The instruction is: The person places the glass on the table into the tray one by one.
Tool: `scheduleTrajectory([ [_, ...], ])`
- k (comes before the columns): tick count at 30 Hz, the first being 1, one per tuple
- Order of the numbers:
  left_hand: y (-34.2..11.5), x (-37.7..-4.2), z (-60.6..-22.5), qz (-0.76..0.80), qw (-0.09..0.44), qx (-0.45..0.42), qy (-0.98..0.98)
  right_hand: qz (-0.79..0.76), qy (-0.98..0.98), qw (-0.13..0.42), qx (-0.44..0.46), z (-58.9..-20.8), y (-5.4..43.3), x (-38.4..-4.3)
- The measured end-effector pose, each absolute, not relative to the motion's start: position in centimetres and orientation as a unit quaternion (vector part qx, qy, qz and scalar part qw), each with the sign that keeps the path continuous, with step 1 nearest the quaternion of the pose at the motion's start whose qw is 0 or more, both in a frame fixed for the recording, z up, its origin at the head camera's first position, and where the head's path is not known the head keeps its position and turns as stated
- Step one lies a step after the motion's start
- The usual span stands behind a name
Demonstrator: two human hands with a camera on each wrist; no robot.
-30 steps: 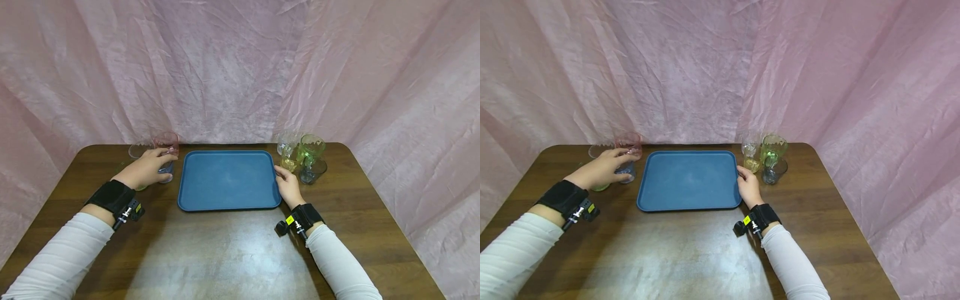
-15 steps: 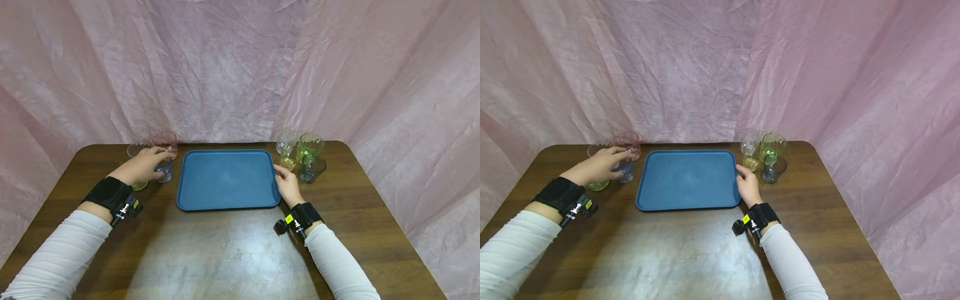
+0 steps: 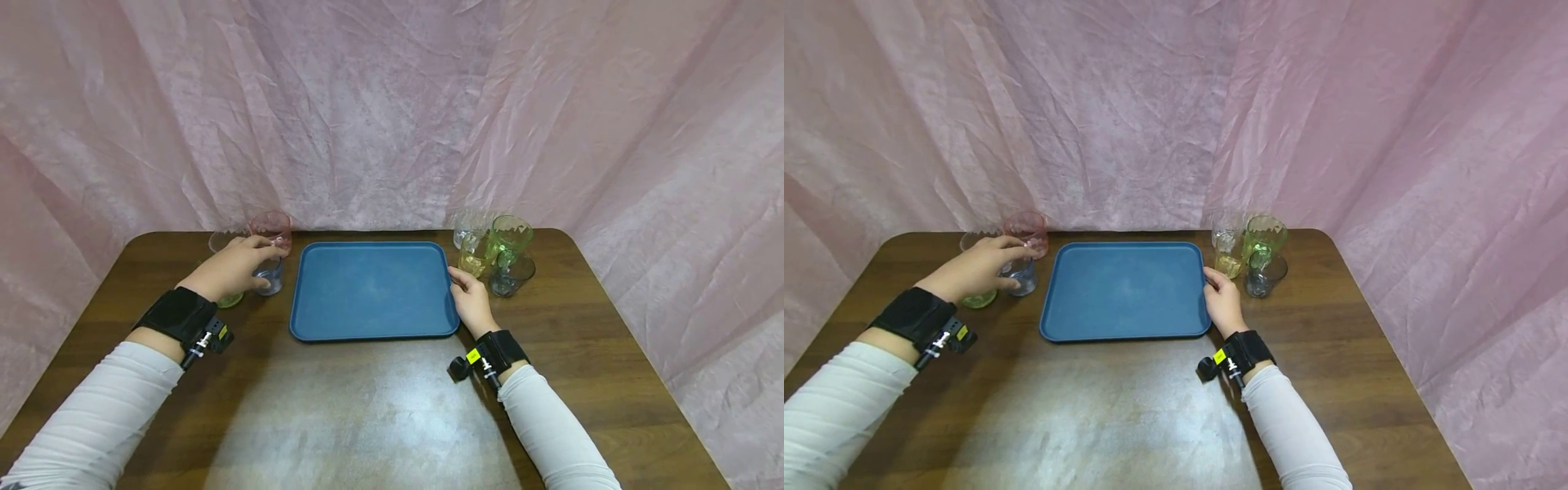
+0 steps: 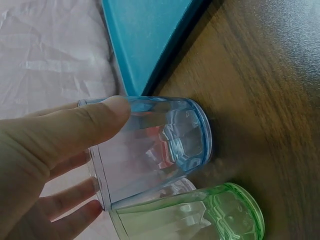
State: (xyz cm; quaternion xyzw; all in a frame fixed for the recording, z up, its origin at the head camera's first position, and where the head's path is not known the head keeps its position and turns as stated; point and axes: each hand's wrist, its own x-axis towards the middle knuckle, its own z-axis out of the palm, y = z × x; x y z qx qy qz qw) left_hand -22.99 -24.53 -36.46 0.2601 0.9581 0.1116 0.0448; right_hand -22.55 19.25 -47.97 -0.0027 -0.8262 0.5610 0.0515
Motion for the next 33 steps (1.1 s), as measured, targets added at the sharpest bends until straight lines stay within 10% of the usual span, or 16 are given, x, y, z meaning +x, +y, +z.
scheduleTrajectory([
  [33, -20.5, -23.9, -35.3, 0.117, -0.053, 0.272, 0.954, 0.562, -0.826, 0.046, -0.014, -48.1, 19.8, -22.8],
])
